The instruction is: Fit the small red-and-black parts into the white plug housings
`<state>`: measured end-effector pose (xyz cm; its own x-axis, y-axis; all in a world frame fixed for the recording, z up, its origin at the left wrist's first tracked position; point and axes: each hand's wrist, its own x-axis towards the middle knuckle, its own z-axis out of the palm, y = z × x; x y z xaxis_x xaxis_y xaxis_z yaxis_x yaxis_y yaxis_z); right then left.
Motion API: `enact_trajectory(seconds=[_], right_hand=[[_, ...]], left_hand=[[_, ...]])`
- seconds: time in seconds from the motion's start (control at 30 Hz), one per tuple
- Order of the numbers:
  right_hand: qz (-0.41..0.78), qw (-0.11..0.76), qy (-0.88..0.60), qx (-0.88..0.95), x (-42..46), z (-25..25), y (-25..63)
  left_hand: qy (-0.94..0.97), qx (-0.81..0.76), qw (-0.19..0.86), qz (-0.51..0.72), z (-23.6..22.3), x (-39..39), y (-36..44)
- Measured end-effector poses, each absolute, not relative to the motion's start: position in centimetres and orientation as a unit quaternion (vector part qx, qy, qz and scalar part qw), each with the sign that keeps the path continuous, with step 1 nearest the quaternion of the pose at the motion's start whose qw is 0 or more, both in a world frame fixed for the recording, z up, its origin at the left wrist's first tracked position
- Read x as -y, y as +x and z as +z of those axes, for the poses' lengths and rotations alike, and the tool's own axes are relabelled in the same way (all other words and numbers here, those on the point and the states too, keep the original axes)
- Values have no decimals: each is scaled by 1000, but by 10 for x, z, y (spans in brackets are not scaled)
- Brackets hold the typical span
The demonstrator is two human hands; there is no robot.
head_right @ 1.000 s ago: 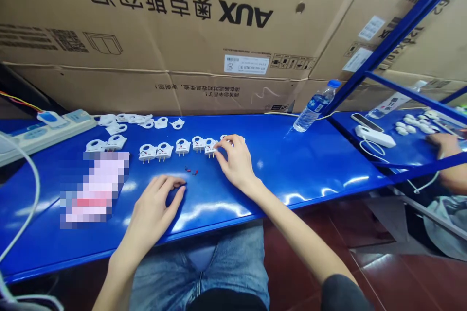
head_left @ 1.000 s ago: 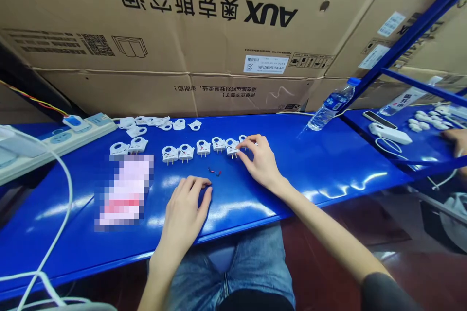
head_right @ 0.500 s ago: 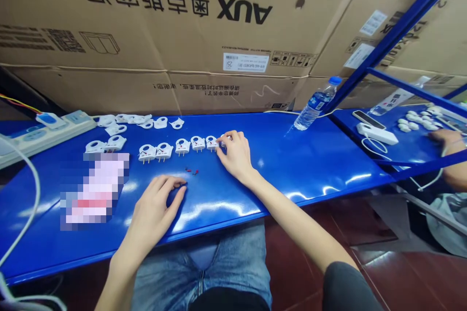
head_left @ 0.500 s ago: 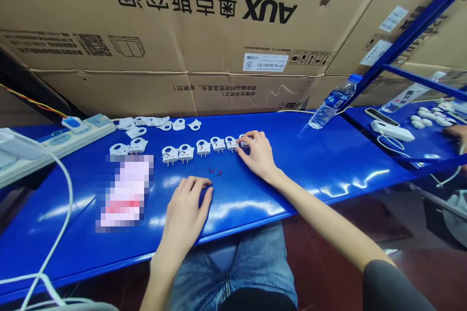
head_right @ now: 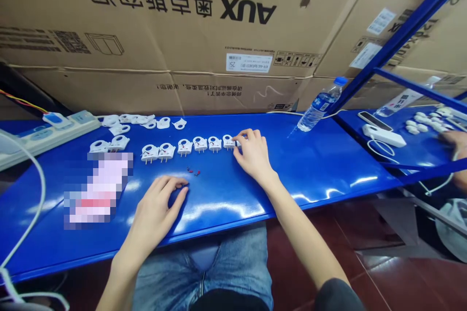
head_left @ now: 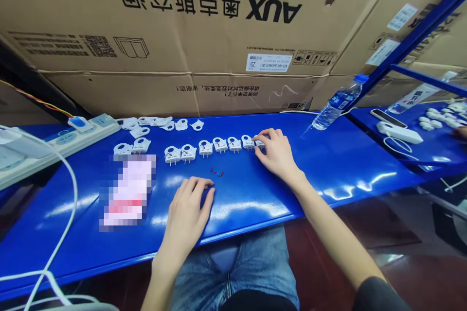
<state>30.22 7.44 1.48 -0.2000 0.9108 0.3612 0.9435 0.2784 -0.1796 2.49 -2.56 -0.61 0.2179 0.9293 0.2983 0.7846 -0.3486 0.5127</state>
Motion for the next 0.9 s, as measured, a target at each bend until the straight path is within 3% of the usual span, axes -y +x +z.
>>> enact_trajectory(seconds=[0.5,0.9], right_hand=[[-30,181,-612,769,-74,8,297],[-44,224,-614,756,-48,13,287]], left_hand=[[798,-550,60,237,-8,20,32],[788,-540,106,277,-4,24,27]])
